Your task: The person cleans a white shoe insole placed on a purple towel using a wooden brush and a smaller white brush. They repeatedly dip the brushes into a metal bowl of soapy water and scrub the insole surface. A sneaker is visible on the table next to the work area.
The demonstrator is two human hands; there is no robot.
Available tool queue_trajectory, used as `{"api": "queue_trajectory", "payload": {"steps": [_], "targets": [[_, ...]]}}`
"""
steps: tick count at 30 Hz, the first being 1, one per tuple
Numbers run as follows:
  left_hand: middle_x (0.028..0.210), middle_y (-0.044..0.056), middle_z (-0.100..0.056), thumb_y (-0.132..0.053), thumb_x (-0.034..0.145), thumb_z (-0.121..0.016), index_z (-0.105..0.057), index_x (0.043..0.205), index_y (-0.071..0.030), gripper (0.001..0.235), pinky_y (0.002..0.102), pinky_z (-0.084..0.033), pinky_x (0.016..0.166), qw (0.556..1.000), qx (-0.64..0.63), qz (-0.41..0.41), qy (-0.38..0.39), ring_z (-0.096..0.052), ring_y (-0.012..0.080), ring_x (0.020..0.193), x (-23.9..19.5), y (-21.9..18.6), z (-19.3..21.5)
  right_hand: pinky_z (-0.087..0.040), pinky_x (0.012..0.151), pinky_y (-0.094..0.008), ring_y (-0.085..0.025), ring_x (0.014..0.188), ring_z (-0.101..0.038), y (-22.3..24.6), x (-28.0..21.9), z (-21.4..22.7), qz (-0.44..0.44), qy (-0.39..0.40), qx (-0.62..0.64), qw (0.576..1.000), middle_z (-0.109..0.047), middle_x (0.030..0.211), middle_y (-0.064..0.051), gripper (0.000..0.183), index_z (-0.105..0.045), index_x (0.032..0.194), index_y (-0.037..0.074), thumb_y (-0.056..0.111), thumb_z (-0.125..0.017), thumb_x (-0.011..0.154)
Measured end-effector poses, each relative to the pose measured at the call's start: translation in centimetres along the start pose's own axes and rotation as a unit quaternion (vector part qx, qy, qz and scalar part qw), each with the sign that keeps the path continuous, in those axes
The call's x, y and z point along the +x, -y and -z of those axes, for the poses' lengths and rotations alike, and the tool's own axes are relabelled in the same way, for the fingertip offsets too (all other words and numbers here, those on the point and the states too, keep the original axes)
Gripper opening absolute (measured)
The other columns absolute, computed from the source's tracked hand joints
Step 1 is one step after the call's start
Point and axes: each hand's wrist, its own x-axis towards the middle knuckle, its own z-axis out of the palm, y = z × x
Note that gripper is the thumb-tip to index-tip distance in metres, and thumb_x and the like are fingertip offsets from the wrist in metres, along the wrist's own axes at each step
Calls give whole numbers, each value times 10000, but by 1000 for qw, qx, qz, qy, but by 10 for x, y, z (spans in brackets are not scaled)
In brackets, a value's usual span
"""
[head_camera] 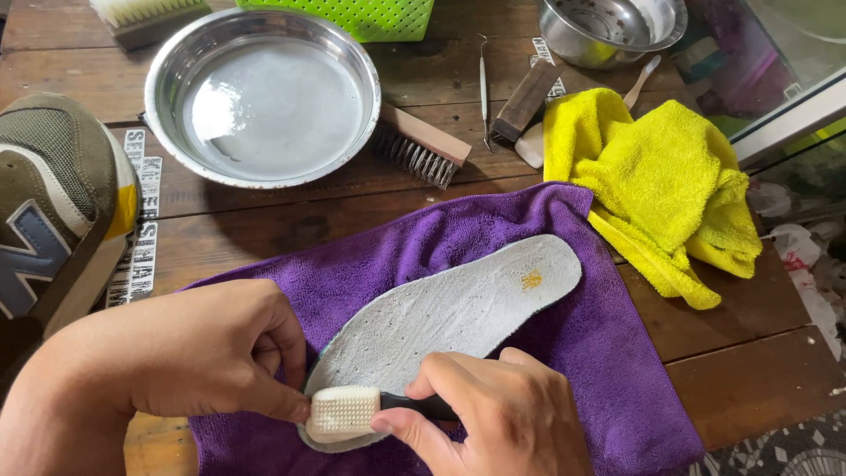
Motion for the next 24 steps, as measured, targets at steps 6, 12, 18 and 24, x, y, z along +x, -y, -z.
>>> {"api": "queue_trajectory", "payload": {"steps": [6, 12, 18, 24], "targets": [[600, -90, -671, -407, 835, -1013, -916, 785, -237, 202, 244, -429, 596, 999, -14, -42, -3, -525, 63, 591, 11, 7, -4, -468, 484, -466, -274, 463, -601, -24, 2, 17, -23, 9, 0, 1000, -764, 661, 171, 440, -705, 762, 308, 694, -886, 875], [625, -111, -720, -421, 823, -970, -921, 812, -266, 163, 241, -469, 620, 1000, -5, -19, -5, -591, 52, 616, 7, 4, -2, -576, 653, -292, -43, 603, -776, -107, 0, 67, -159, 37, -17, 986, -912, 783, 187, 228, -881, 828, 275, 463, -986, 754], [691, -122, -731, -437, 837, -931, -898, 863, -306, 137, 246, -465, 646, 1000, 6, 0, -7, -615, 57, 663, -7, -4, 3, -572, 850, -324, -89, 889, -828, -116, 1, 78, -214, 10, -81, 973, -879, 862, 123, 266, -865, 820, 194, 447, -945, 818], [584, -75, -616, -424, 864, -1008, -797, 703, -202, 346, 285, -401, 602, 999, -11, -38, 1, -498, 90, 588, 13, 6, -6, -485, 585, -339, -118, 560, -660, -52, 19, 38, -6, -45, 90, 995, -728, 660, 67, 362, -736, 793, 182, 452, -977, 801]]}}
